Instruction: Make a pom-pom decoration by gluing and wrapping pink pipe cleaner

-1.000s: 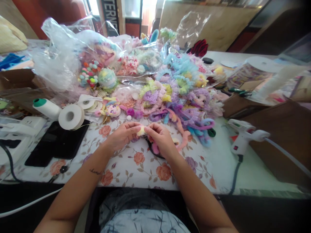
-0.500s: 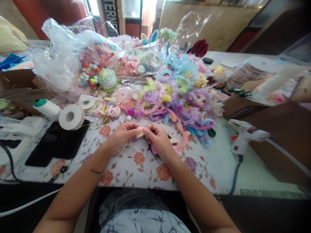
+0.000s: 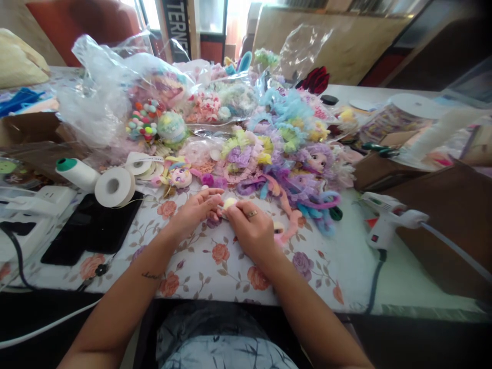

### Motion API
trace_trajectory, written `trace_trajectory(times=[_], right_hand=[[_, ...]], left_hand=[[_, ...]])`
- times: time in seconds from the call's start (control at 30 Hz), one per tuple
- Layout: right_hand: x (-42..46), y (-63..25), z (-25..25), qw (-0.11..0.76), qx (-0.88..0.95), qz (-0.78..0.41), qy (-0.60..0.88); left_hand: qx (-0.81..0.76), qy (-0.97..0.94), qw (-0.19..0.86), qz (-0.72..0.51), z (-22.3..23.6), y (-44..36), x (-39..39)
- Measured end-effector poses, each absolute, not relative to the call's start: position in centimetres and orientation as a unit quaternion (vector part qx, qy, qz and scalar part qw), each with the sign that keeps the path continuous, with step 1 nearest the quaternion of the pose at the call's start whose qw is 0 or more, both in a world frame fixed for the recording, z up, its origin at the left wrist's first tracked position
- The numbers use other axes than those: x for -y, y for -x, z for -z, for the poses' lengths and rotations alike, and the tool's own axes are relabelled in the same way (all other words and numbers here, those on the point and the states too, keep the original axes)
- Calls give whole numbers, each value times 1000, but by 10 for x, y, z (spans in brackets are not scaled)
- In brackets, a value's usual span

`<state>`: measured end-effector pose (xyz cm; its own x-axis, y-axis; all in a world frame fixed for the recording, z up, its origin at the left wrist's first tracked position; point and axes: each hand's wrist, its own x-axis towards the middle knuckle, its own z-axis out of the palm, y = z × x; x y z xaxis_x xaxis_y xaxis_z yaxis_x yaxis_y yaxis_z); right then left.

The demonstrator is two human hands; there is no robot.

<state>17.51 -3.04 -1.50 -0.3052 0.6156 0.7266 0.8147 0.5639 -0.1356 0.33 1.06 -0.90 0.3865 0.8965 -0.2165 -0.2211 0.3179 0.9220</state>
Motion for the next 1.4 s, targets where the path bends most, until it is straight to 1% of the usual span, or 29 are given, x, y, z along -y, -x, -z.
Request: trace_trajectory(times=[0.07, 0.17, 0.37, 0.43, 0.6, 0.73, 0.9, 1.13, 1.4], right_hand=[[31, -174, 15, 375, 814, 160, 413], [30, -174, 13, 374, 828, 200, 367], [28, -173, 14, 357, 842, 210, 345], [28, -173, 18, 367, 835, 203, 355], [28, -171, 25, 377, 820, 139, 408], [28, -169, 23, 393, 815, 166, 393], [32, -167, 21, 401, 820, 169, 373], [35, -166, 25, 384, 831, 139, 378], [34, -165, 28, 387, 829, 134, 382]], left_hand=[[-375, -433, 738, -358, 11, -3, -10], [-372, -443, 742, -339, 15, -2, -10], [-384, -423, 729, -378, 20, 0, -12], [-382, -415, 727, -392, 18, -2, -11], [-357, -380, 728, -446, 13, -6, -11], [-344, -372, 714, -483, 15, -6, -11], [-351, -367, 717, -478, 18, -4, -12], [-349, -302, 740, -490, 18, -6, -13], [-345, -339, 744, -462, 16, -5, -12]])
